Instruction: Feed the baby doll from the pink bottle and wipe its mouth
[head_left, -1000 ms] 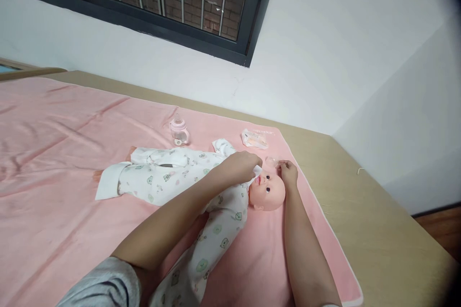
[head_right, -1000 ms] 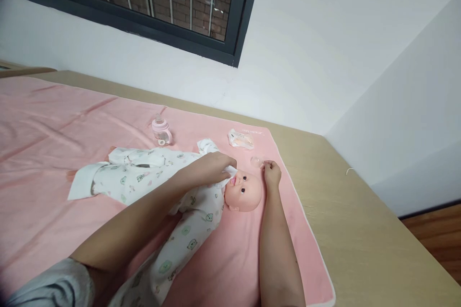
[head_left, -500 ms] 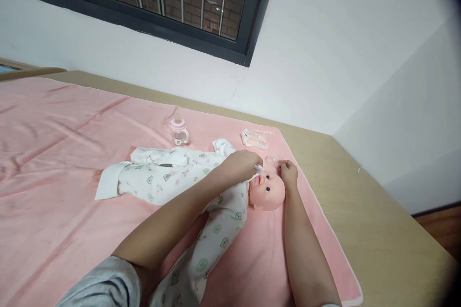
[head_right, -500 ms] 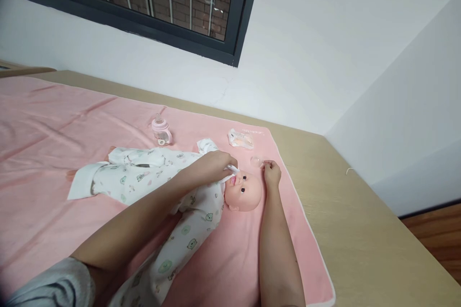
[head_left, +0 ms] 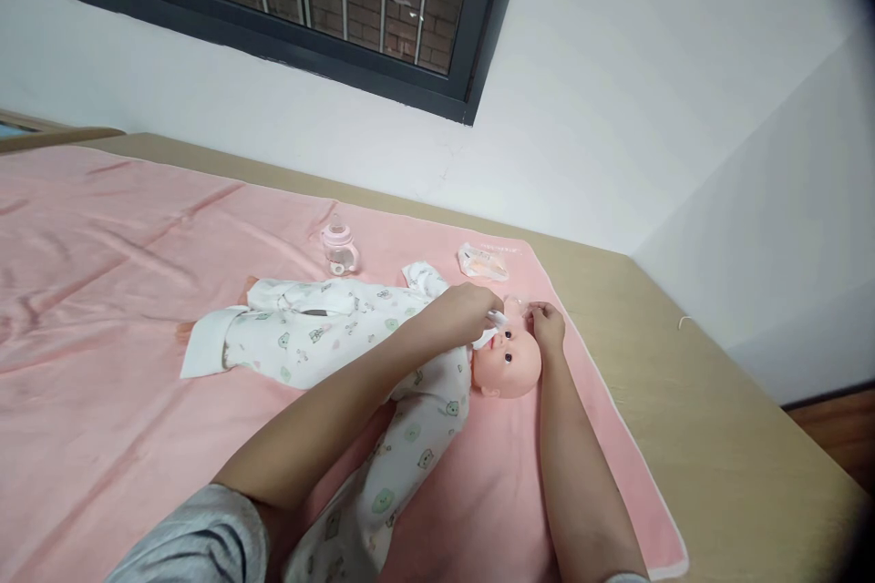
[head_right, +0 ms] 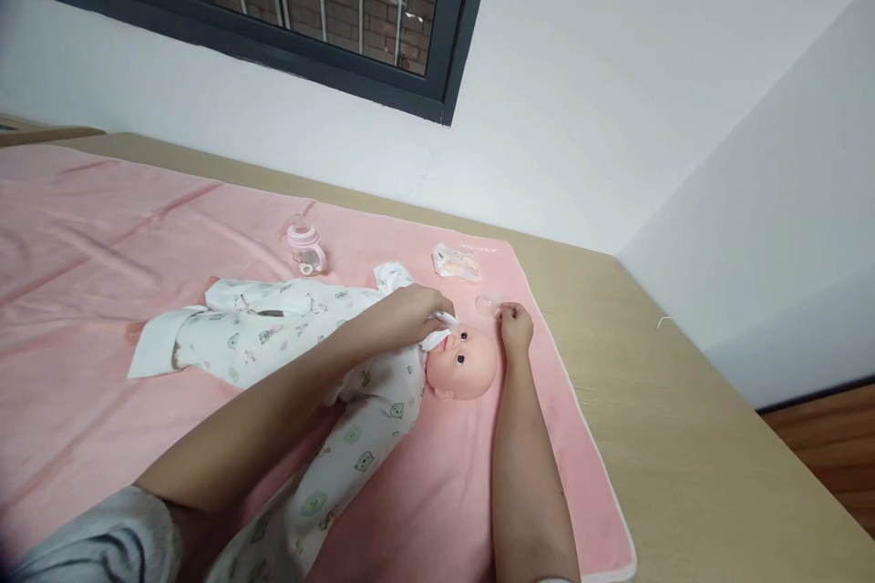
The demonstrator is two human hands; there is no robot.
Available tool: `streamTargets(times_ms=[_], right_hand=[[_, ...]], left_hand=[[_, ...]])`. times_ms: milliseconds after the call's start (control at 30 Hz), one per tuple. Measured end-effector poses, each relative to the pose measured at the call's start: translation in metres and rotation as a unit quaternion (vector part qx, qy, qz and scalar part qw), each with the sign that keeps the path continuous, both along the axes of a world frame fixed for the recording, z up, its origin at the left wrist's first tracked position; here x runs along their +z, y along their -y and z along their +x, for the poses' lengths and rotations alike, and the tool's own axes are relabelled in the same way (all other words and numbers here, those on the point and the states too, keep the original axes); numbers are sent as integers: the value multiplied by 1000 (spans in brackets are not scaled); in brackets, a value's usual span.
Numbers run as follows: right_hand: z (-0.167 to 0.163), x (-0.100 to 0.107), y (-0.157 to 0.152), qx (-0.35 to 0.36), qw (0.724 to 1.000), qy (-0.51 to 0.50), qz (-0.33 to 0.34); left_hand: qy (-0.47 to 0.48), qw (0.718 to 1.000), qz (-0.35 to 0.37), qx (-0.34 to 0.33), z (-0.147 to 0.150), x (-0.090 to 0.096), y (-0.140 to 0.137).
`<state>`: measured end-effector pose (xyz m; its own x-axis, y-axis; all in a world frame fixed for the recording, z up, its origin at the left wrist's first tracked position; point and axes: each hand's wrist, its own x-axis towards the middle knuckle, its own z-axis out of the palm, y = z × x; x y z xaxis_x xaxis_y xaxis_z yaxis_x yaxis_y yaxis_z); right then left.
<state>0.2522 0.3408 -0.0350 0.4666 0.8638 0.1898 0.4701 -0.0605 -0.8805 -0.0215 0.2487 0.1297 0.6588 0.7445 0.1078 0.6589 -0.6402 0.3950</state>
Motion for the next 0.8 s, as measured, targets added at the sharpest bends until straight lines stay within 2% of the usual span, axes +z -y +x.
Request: streamTargets(times_ms=[800], right_hand=[[0,0,1,-2,1000,7,1]], left_hand=[[10,1000,-19,-22,2,-2,4]])
